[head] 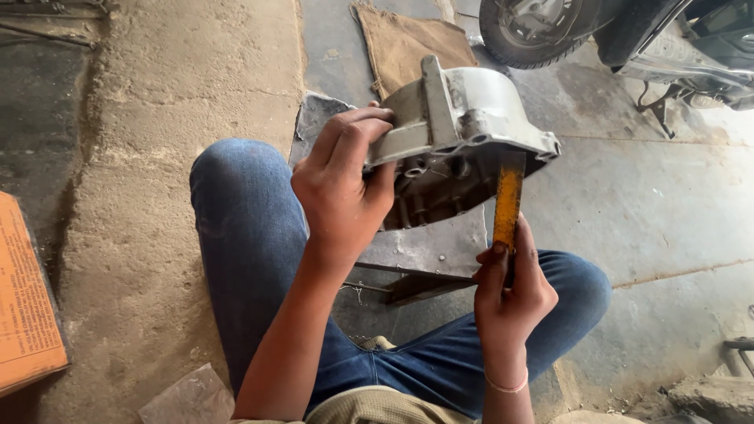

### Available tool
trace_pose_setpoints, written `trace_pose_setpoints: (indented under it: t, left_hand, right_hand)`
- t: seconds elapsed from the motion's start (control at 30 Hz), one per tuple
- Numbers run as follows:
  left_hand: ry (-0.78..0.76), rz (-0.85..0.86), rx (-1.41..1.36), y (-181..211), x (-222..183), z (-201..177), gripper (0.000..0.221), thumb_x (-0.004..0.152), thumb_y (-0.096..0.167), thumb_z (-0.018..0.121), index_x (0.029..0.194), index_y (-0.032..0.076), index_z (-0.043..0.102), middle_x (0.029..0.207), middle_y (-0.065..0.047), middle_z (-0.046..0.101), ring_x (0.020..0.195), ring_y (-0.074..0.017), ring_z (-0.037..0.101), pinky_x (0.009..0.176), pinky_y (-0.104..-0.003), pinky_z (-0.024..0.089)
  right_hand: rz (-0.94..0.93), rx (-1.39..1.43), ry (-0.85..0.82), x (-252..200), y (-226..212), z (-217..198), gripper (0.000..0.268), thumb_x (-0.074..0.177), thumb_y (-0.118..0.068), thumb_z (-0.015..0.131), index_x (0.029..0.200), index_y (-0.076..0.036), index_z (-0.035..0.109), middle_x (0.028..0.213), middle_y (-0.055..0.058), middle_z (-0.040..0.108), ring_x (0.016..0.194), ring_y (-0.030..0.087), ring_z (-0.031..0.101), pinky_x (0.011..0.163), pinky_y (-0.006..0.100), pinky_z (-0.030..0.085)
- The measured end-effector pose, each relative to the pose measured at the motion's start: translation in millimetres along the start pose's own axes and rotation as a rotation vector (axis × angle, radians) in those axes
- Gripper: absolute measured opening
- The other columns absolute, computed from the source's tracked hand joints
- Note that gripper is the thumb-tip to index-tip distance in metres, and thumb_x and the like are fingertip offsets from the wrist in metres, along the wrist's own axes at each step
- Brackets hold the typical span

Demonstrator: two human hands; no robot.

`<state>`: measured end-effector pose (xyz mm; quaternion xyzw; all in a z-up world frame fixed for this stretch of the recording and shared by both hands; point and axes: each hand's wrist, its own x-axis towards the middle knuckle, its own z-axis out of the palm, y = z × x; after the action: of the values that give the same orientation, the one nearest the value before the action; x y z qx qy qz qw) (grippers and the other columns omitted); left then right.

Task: The person uses a hacksaw blade to scrape and clean the interior surfaces and edges of a metal engine casing, turning it repeatedly to reach different sections.

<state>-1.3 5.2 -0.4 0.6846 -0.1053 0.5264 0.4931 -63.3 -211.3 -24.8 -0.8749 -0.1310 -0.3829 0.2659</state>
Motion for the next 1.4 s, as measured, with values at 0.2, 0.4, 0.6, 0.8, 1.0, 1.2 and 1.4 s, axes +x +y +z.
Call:
trace_pose_setpoints:
  t: [0.2,0.4,0.6,0.8,1.0,1.2,1.4]
  left_hand:
    - [-0.014,-0.015,0.024,-8.5,-0.2,-0.1,0.023,0.090,-0.002,0.078,0.107,0.005,0.064,0.114,-0.008,0.072,0.108,-0.0254,0.077,0.082,-0.032,0.063]
    - [-0.087,-0.026,-0.036,-13.4,-1.9,8.4,0.023,0.090,-0.002,0.078,0.106,0.005,0.062,0.115,-0.008,0.072,0.107,-0.0251,0.076,0.087,-0.034,0.063]
    - [-0.087,0.007,-0.027,-13.9,0.2,8.1,0.023,0.090,-0.003,0.078,0.105,0.005,0.062,0.114,-0.007,0.072,0.108,-0.0240,0.076,0.088,-0.033,0.063]
    - [-0.074,0.002,0.007,-15.8,1.0,6.7,0.022,0.092,-0.002,0.078,0.105,0.006,0.062,0.112,-0.005,0.072,0.107,-0.0228,0.076,0.082,-0.030,0.063]
    - [-0.108,0.017,0.024,-17.7,-1.2,11.3,0.024,0.093,-0.002,0.078,0.106,0.006,0.060,0.113,-0.006,0.070,0.109,-0.0229,0.076,0.082,-0.031,0.063]
    - [-0.151,0.017,0.078,-18.2,-9.2,18.2,0.028,0.094,-0.003,0.079,0.109,0.006,0.056,0.115,-0.008,0.065,0.109,-0.0250,0.075,0.088,-0.031,0.064]
    - [-0.170,0.042,0.161,2.0,-17.3,34.2,0.038,0.090,-0.003,0.084,0.112,0.004,0.054,0.117,-0.011,0.061,0.117,-0.0295,0.071,0.100,-0.033,0.063]
  right_hand:
    - [0.023,0.012,-0.031,-9.8,10.6,3.9,0.040,0.102,0.007,0.058,0.142,0.004,0.059,0.086,0.009,0.075,0.071,0.011,0.072,0.060,0.022,0.055]
    - [0.075,0.074,-0.021,-14.6,9.9,6.5,0.039,0.103,0.007,0.057,0.142,0.004,0.059,0.085,0.008,0.074,0.070,0.010,0.072,0.060,0.022,0.056]
    - [0.082,0.114,-0.042,-21.8,19.1,8.3,0.037,0.104,0.005,0.057,0.141,0.004,0.059,0.086,0.008,0.074,0.070,0.010,0.072,0.059,0.022,0.056]
    - [-0.025,0.185,-0.078,-35.5,37.1,32.3,0.037,0.106,0.004,0.054,0.142,0.003,0.056,0.090,0.009,0.075,0.073,0.010,0.074,0.061,0.021,0.060]
    - [0.094,0.244,-0.126,-48.9,31.1,37.0,0.037,0.105,0.001,0.054,0.142,0.003,0.056,0.086,0.008,0.073,0.071,0.009,0.072,0.062,0.023,0.059]
    - [0.304,0.425,-0.124,-49.0,34.0,36.1,0.038,0.108,-0.002,0.053,0.146,0.003,0.053,0.081,0.006,0.072,0.063,0.008,0.064,0.058,0.022,0.054]
    - [0.326,0.468,-0.135,-51.3,32.8,37.6,0.037,0.108,-0.001,0.053,0.144,0.004,0.053,0.080,0.006,0.069,0.064,0.007,0.062,0.060,0.022,0.053]
